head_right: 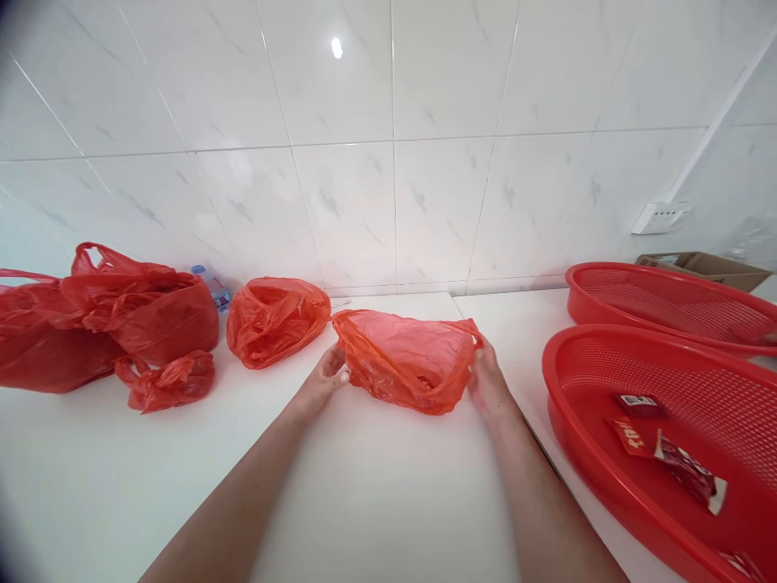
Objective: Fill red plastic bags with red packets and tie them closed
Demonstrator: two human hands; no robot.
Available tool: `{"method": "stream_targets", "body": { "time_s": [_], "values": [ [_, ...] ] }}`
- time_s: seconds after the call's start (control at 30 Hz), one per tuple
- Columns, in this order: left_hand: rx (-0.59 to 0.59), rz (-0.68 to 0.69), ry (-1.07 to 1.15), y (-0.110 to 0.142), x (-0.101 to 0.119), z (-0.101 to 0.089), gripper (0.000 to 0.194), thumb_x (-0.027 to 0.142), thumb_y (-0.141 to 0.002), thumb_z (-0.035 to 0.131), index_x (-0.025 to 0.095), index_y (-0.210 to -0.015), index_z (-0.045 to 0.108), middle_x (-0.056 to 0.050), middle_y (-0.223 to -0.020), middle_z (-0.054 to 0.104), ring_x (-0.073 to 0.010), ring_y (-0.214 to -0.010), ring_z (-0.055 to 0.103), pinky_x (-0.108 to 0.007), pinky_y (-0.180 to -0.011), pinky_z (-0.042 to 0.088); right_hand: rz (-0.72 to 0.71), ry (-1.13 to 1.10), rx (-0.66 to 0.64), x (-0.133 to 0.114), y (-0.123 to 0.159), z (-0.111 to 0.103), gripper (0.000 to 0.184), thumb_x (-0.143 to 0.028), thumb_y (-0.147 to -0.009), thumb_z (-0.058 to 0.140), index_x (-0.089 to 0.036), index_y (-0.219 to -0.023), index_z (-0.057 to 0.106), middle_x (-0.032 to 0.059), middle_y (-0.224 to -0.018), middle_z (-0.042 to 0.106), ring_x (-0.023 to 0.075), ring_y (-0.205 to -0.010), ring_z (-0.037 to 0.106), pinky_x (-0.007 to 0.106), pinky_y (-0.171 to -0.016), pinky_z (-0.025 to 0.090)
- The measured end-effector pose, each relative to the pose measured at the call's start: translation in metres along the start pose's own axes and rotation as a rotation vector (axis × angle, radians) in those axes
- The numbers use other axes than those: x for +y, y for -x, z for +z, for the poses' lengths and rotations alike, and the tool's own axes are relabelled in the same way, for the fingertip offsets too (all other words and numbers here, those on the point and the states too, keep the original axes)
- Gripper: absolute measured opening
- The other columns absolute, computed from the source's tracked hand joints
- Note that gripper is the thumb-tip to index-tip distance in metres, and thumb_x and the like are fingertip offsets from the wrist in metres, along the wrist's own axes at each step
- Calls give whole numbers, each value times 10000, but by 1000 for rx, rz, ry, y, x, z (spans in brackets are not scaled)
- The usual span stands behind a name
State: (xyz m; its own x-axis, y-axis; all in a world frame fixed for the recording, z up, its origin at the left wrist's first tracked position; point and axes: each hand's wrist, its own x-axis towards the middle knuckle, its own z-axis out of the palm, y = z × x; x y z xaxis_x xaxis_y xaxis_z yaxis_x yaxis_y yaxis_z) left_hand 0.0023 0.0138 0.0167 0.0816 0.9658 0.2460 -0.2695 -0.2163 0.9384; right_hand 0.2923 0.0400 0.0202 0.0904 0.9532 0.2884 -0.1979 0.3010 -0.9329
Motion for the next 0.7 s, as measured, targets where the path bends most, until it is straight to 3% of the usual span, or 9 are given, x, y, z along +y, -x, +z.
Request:
{"method": "stream_targets", "body": {
  "time_s": [0.07,0.13,0.27,0.37,0.47,0.57,0.63,0.7],
  "values": [
    [-83,-1,-14,2,3,14,745,283,-625,761,238,-1299,446,-124,-1319,482,-288,-1219,443,-396,-930,429,77,-51,-187,-4,8,11,668,-610,-635,669,-257,-1176,498,101,-1187,572,248,-999,586,378,-755,508],
    [-103,-28,-21,5,7,23,746,284,-612,770,228,-1286,457,-129,-1248,541,-289,-1126,525,-395,-873,463,192,-73,-266,-7,17,21,647,-478,-642,733,-262,-1200,486,98,-1183,582,251,-991,594,389,-775,507],
    [-97,-164,-91,11,10,28,433,311,-644,740,186,-1042,625,-115,-985,661,-275,-876,632,-361,-691,505,389,-92,-329,-5,26,28,348,-421,-700,703,-186,-944,623,70,-894,672,217,-794,637,362,-727,513],
    [-40,-188,-87,10,6,23,280,348,-710,668,170,-925,654,-85,-828,667,-230,-726,628,-299,-558,475,404,-225,-230,-1,22,20,298,-468,-722,667,-187,-814,632,43,-769,670,195,-711,632,339,-684,516],
    [90,-139,74,5,1,18,253,334,-719,649,154,-897,640,-67,-812,657,-195,-710,615,-272,-571,468,285,-309,-72,0,14,9,361,-548,-743,601,-232,-916,628,54,-935,681,234,-869,633,374,-741,519],
    [184,-121,267,2,0,14,247,322,-703,659,151,-877,618,-59,-829,652,-181,-731,613,-270,-626,480,225,-350,-18,-2,8,-1,405,-590,-790,505,-277,-1023,612,37,-1130,631,244,-1052,576,406,-807,508],
    [154,-141,335,3,1,14,273,332,-691,665,153,-891,614,-67,-860,655,-198,-766,619,-292,-666,489,219,-395,-1,-4,6,-4,371,-569,-815,481,-289,-1018,615,20,-1141,623,231,-1085,557,411,-828,502],
    [67,-174,341,6,4,14,304,328,-684,671,158,-930,617,-81,-907,655,-224,-818,621,-324,-713,492,220,-429,20,-5,7,-6,299,-533,-818,499,-277,-907,624,19,-1014,655,224,-1028,583,412,-815,504]
  ]
}}
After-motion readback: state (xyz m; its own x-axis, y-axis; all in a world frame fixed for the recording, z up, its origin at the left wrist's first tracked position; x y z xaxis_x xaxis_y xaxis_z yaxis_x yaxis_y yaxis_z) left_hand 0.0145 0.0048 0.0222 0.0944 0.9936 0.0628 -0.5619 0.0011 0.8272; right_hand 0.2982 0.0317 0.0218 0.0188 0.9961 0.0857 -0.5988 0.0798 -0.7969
